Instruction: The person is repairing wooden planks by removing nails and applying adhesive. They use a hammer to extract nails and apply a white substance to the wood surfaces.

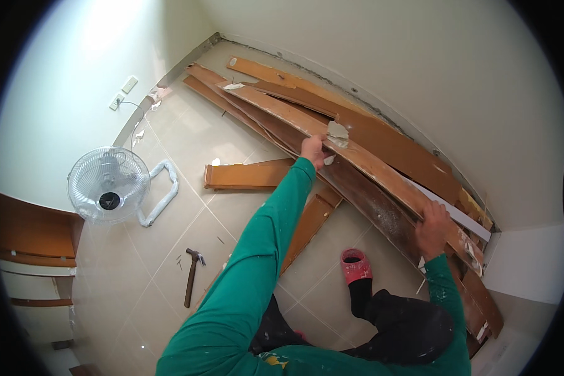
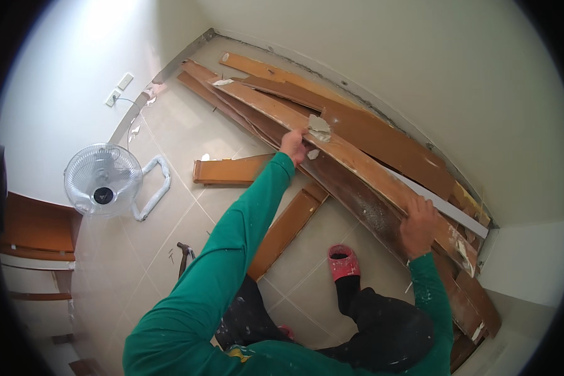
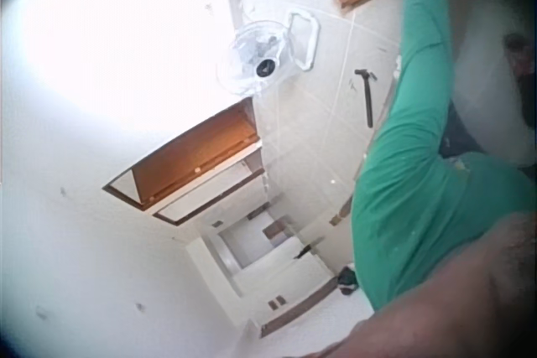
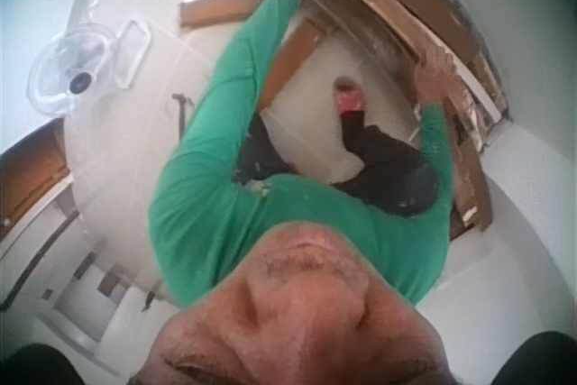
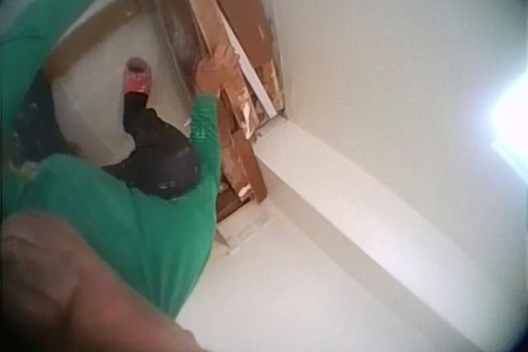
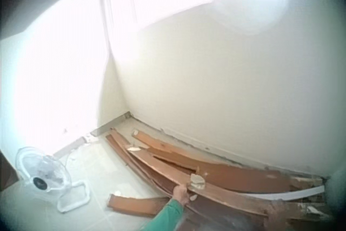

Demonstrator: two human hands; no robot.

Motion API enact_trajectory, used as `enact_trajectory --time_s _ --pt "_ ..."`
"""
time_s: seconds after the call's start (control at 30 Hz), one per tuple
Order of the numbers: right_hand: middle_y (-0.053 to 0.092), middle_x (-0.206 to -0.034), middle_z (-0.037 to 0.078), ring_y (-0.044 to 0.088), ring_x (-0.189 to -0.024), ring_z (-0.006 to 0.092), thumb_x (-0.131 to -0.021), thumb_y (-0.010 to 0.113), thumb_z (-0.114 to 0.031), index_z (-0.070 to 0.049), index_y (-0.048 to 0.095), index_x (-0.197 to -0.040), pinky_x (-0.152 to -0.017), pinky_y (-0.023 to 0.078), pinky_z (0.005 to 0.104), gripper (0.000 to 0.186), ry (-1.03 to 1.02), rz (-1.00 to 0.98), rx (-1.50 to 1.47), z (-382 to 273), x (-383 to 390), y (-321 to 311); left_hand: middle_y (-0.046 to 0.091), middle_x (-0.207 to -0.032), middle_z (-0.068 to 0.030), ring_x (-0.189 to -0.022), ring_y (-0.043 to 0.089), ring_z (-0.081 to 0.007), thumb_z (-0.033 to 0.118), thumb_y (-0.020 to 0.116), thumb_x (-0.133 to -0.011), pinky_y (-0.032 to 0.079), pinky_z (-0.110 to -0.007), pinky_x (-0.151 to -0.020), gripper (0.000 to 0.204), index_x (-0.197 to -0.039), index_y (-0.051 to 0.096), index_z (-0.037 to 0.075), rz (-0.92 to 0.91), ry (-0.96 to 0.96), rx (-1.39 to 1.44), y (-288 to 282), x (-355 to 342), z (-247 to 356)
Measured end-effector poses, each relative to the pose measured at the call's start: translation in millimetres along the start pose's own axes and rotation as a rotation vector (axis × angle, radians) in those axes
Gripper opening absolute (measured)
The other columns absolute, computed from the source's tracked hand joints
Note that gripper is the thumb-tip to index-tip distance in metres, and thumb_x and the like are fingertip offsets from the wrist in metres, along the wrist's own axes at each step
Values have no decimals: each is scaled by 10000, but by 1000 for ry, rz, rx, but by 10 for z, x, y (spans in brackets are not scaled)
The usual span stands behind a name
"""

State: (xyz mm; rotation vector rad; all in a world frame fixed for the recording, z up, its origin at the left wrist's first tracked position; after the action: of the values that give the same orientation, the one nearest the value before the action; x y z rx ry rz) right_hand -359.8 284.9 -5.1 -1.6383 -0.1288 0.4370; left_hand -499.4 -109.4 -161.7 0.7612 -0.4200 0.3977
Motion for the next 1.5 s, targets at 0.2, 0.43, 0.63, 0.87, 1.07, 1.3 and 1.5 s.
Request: enact_trajectory --time_s 0.2,0.43,0.63,0.87,1.07,1.3,1.5 --pt "521 -1416 140 454 -1366 389 -675 712 33 -108 496 -1432 -1167 322 544 800 110 24 80 564 24 -110 699 -1234 -131 -1067 710 -283 134 611 -1035 623 -474 -852 307 -1320 599 22 -31 64 97 130 858 -404" --pt "436 -1535 180 359 -1465 424 -617 737 55 -182 304 -1642 -1260 201 567 1138 5 -373 -11 499 114 -65 666 -1355 -79 -1212 661 -246 189 595 -1067 565 -472 -1019 395 -1437 533 66 -39 139 419 -508 2279 -790" --pt "472 -1469 185 388 -1440 413 -638 695 64 -110 411 -1558 -1264 178 562 978 -404 -248 -25 -76 -98 65 680 -1314 -84 -1214 639 -238 233 578 -1082 463 -441 -1094 351 -1376 596 43 -25 129 597 -1304 3204 -954" --pt "479 -1451 185 389 -1444 406 -637 666 71 -70 457 -1480 -1267 181 578 880 -789 -206 26 -1458 -716 119 674 -1270 -131 -1250 609 -243 232 532 -1102 467 -442 -1128 339 -1328 591 -14 125 261 775 -2157 3943 -878" --pt "475 -1458 173 393 -1443 405 -628 682 79 -79 439 -1485 -1281 169 590 905 -973 -196 35 -2546 -858 311 631 -1358 -137 -1276 600 -257 218 518 -1107 455 -453 -1156 359 -1378 539 -18 232 390 885 -2743 4363 -947" --pt "481 -1451 158 399 -1439 397 -633 664 99 -111 468 -1460 -1280 178 593 875 -1037 -285 26 -3170 -529 877 625 -1353 -171 -1285 592 -291 218 502 -1113 442 -466 -1180 357 -1375 542 -23 328 385 935 -3392 4575 -1330" --pt "529 -1462 175 472 -1377 407 -701 742 -15 -145 528 -1479 -1191 339 561 817 -1053 -223 -129 -3152 -442 1252 607 -1433 -211 -1331 591 -318 159 486 -1098 445 -468 -1196 398 -1408 546 -83 151 244 896 -3862 4283 -1633"
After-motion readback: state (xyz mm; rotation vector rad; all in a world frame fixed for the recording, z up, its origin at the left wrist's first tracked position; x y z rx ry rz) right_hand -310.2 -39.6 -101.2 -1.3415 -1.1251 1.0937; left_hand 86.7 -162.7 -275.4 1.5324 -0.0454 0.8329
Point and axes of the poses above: each hand's wrist, its own x-axis away from the middle knuckle, its own y-axis out of the palm, z = x × y, the point moved 5 cm from there along -x, towards the middle knuckle
